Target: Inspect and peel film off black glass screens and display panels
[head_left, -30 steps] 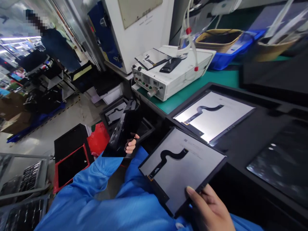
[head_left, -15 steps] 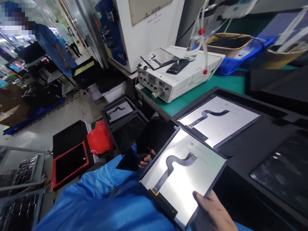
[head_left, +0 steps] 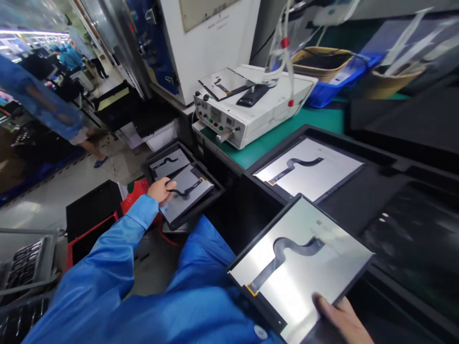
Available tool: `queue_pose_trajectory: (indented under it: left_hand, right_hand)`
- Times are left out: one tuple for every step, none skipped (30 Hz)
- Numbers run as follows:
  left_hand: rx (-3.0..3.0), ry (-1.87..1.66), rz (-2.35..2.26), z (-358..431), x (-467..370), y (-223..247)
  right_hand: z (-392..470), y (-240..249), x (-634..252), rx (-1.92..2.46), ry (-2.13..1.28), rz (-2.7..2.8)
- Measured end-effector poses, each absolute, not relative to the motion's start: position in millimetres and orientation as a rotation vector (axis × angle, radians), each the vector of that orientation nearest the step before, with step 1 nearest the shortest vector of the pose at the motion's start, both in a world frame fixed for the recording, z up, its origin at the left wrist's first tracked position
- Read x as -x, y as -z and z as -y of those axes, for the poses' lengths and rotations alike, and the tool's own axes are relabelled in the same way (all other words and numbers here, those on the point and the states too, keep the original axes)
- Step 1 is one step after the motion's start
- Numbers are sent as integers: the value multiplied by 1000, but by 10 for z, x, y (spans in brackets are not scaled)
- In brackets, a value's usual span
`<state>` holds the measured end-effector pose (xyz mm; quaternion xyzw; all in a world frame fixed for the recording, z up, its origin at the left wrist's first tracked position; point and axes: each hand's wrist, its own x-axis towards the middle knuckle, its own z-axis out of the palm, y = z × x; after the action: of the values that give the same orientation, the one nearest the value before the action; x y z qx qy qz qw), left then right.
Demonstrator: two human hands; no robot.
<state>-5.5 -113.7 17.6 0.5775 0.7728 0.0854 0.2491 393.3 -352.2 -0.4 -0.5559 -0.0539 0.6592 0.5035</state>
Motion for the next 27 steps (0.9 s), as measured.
queue_pose_trajectory:
  left_hand:
    - [-1610,-165,-2147,1064,131,-166]
    - [-1644,-103,-2177,1004,183,-145]
    - [-1674,-49,-2198,958,214,-117]
    - [-1701,-1,-2211,923,229,-83]
    - [-1725,42,-2215,897,228,-45]
    - [-1744,80,-2213,877,214,-6]
    - [-1759,115,-2208,863,190,34]
    - [-1770,146,-2204,853,157,73]
    - [-1774,176,-2204,847,117,111]
    - [-1771,207,-2211,844,74,144]
    - [-1761,238,-2223,843,31,174]
    - [-1749,270,-2237,842,-9,197]
    - [-1735,301,-2251,841,-42,213]
    - [-1724,328,-2261,838,-67,222]
    - [-1714,352,-2268,832,-84,223]
    - [-1709,371,-2273,824,-92,217]
    - [-1705,386,-2277,812,-94,203]
    - [-1703,398,-2282,799,-92,183]
    - [-1704,406,-2286,786,-89,157]
    - [-1708,410,-2293,774,-85,126]
    - [-1717,410,-2301,764,-83,92]
    - [-1729,407,-2308,756,-83,57]
    - [-1743,404,-2314,752,-84,23]
    - [-1760,399,-2317,751,-86,-6]
    - [-1778,392,-2314,752,-87,-28]
    - [-1796,385,-2308,756,-86,-42]
    - [-1811,378,-2298,760,-84,-46]
  right_hand:
    - [3527,6,-3948,1337,-1592,101]
    - [3534,12,-3960,1330,-1593,75]
    - [3542,22,-3969,1324,-1593,51]
    - [3550,34,-3976,1319,-1594,35]
    - [3558,48,-3980,1318,-1597,26]
    - [3565,62,-3984,1319,-1597,23]
    - [3569,73,-3986,1320,-1600,19]
    - [3570,81,-3985,1319,-1593,15]
    - [3568,83,-3983,1315,-1584,4]
    - [3562,78,-3977,1311,-1578,-11]
    - [3552,66,-3968,1308,-1570,-31]
    - [3539,45,-3955,1307,-1566,-54]
    - [3523,17,-3938,1309,-1563,-76]
    - [3505,-14,-3919,1316,-1559,-96]
    - [3488,-48,-3899,1325,-1550,-108]
    - [3471,-78,-3881,1334,-1533,-111]
    - [3456,-103,-3866,1344,-1513,-106]
    - [3444,-118,-3855,1350,-1499,-89]
    - [3435,-124,-3849,1355,-1489,-67]
    - [3429,-120,-3848,1357,-1487,-42]
    - [3425,-109,-3850,1357,-1498,-21]
    - [3423,-94,-3853,1358,-1507,-10]
    - [3422,-78,-3856,1357,-1507,-8]
    - [3421,-65,-3856,1357,-1507,-8]
    - [3420,-57,-3854,1355,-1508,-6]
    - [3420,-53,-3850,1352,-1510,-3]
    - [3421,-54,-3845,1349,-1506,1]
